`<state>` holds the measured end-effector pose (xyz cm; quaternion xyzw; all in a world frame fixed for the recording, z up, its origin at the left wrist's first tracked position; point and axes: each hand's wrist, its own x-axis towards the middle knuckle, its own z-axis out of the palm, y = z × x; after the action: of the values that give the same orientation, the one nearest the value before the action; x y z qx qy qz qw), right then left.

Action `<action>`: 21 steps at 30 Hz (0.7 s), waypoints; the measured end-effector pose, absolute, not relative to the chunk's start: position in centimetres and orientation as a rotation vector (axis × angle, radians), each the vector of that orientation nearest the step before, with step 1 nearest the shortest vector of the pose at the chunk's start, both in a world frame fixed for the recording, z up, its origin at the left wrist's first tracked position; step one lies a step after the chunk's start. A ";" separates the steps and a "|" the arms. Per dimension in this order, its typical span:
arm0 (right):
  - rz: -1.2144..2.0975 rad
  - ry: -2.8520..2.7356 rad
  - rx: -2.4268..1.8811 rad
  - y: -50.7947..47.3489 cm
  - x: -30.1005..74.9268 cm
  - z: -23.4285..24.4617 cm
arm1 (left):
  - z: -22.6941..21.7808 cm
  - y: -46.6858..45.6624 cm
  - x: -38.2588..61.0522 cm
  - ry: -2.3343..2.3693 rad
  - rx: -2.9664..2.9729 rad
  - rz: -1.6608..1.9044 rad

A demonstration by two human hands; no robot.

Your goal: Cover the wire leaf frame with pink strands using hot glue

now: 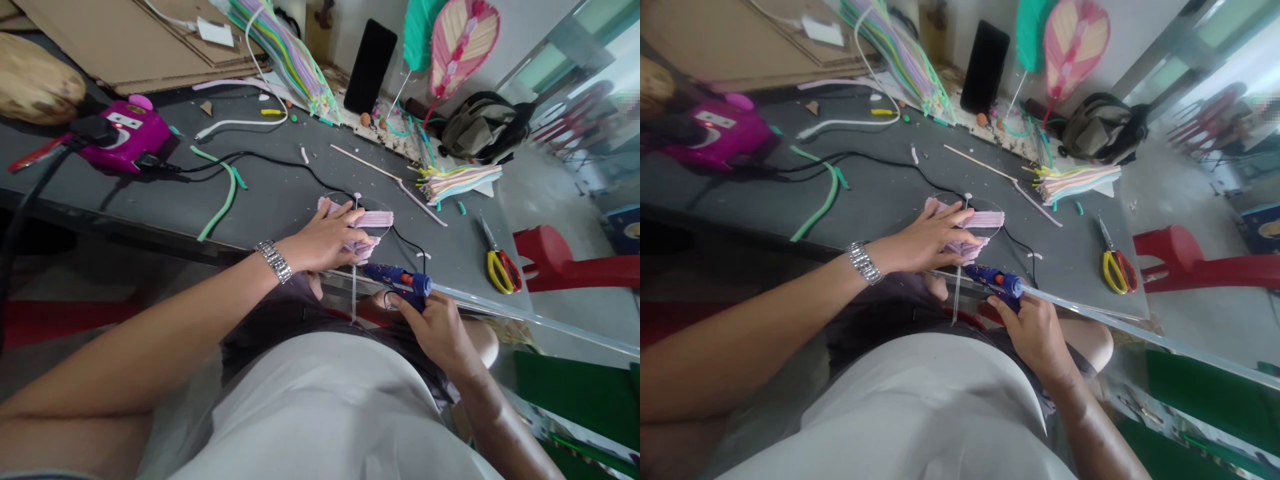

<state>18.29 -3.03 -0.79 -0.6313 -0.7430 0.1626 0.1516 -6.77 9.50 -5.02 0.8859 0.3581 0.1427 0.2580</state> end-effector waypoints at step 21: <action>0.665 -2.002 -1.923 -3.4 17.1 -0.1 | -5.7 9.2 -6.9 1.004 2.410 0.410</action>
<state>17.15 -3.35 -0.12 -0.6668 -0.6940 0.2307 0.1431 -6.86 9.18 -5.68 0.8837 0.3680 0.1503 0.2471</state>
